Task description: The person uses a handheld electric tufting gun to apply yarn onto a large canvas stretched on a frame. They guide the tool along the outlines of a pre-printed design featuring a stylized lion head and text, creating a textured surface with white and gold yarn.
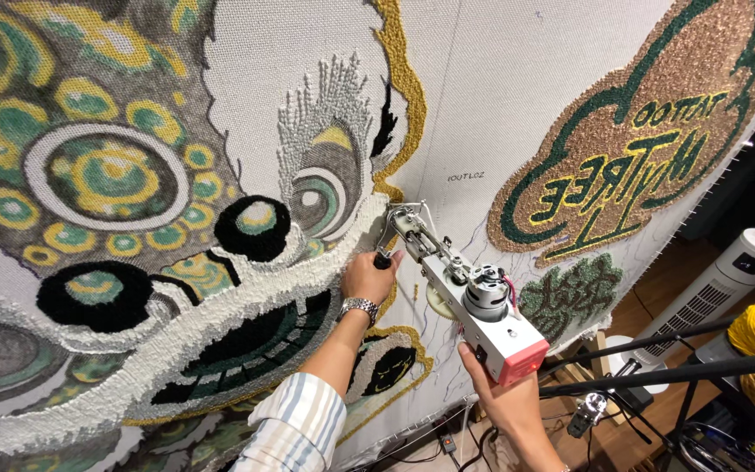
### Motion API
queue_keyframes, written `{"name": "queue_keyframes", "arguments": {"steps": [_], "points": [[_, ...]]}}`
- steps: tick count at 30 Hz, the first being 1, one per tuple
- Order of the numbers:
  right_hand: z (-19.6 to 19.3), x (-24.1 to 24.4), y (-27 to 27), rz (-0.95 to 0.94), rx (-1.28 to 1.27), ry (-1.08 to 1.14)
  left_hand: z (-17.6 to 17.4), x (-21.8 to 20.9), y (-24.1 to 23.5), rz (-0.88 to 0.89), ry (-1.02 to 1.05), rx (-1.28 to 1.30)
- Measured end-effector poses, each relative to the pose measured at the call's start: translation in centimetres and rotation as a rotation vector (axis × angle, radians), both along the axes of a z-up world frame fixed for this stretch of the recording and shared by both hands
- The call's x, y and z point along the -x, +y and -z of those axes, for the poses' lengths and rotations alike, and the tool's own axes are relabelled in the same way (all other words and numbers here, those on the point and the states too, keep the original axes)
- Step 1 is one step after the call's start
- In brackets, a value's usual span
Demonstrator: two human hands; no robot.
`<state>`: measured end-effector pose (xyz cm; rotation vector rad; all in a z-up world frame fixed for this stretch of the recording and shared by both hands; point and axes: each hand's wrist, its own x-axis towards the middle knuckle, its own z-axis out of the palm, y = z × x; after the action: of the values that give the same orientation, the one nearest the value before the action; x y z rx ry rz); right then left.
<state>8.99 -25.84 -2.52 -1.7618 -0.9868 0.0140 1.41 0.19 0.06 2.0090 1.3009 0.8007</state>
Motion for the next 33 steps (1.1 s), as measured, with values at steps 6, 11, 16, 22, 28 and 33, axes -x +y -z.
{"name": "queue_keyframes", "arguments": {"steps": [6,11,16,22,28,33], "points": [[-0.3,-0.3,0.0,-0.056,-0.125,-0.206,0.1,-0.3,0.1,-0.03,0.014,0.025],[-1.3,-0.2,0.0,-0.112,-0.186,0.098,0.2,-0.5,0.3,-0.014,-0.05,-0.013],[-2.4,0.3,-0.1,-0.128,-0.184,0.088,0.0,-0.6,0.4,0.006,-0.045,0.043],[-4.3,0.9,-0.8,-0.164,-0.129,-0.001,1.1,-1.2,1.0,0.004,-0.108,0.043],[-4.9,1.4,-0.9,-0.088,-0.059,-0.018,-0.8,-0.4,-0.2,0.001,-0.085,0.076],[-5.6,1.5,-1.3,-0.105,-0.088,-0.065,-1.0,-0.4,-0.4,0.003,-0.052,0.098]]}}
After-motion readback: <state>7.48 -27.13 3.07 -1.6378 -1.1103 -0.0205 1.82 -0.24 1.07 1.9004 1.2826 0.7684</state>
